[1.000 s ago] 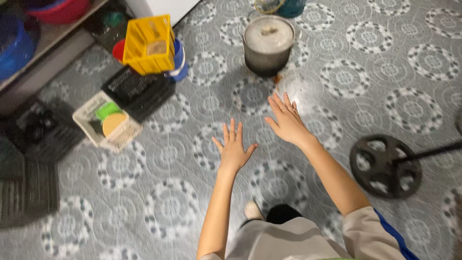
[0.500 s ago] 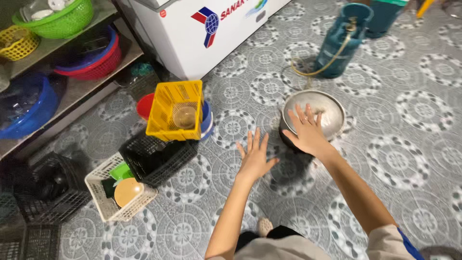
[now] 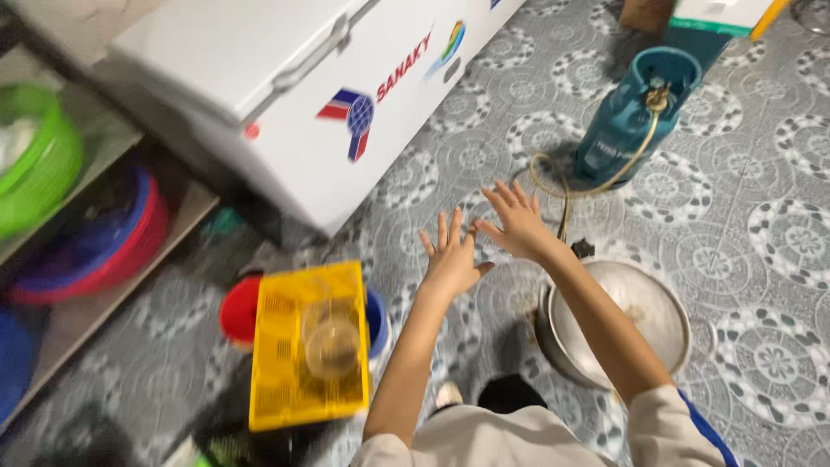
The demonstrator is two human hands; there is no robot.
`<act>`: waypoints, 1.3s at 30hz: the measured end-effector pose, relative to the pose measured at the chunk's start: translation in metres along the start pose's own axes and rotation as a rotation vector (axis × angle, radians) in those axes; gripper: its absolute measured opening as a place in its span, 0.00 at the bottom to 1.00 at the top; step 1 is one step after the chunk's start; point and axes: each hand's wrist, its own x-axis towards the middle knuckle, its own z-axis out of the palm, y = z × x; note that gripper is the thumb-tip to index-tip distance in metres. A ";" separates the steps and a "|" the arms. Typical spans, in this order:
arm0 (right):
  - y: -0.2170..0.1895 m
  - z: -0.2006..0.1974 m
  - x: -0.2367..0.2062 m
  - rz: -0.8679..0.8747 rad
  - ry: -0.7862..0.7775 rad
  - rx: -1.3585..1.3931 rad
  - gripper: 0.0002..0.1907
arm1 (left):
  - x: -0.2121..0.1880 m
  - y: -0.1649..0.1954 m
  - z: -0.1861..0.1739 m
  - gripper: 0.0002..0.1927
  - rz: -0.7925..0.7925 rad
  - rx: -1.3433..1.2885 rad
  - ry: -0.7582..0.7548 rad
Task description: The person retrieves black bowls from a crate and places them on a countertop. They add corn, shredded purple cabbage, and enoki mushrooms into the bowls, repeating the process for multiple portions. The person also opens a freezer and retrieves packaged items.
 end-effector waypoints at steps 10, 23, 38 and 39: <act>0.184 0.026 0.265 0.134 -0.027 -0.067 0.38 | 0.317 -0.112 -0.011 0.51 0.001 -0.059 -0.142; 0.276 0.028 0.704 -0.136 0.167 0.290 0.25 | 0.716 -0.231 -0.054 0.52 -0.153 0.017 0.097; 0.381 0.059 1.070 0.847 -0.172 1.633 0.28 | 1.070 -0.330 -0.089 0.30 -0.742 -1.970 0.456; 0.394 0.065 1.100 0.803 -0.231 1.700 0.26 | 1.095 -0.343 -0.086 0.25 -0.672 -2.028 0.649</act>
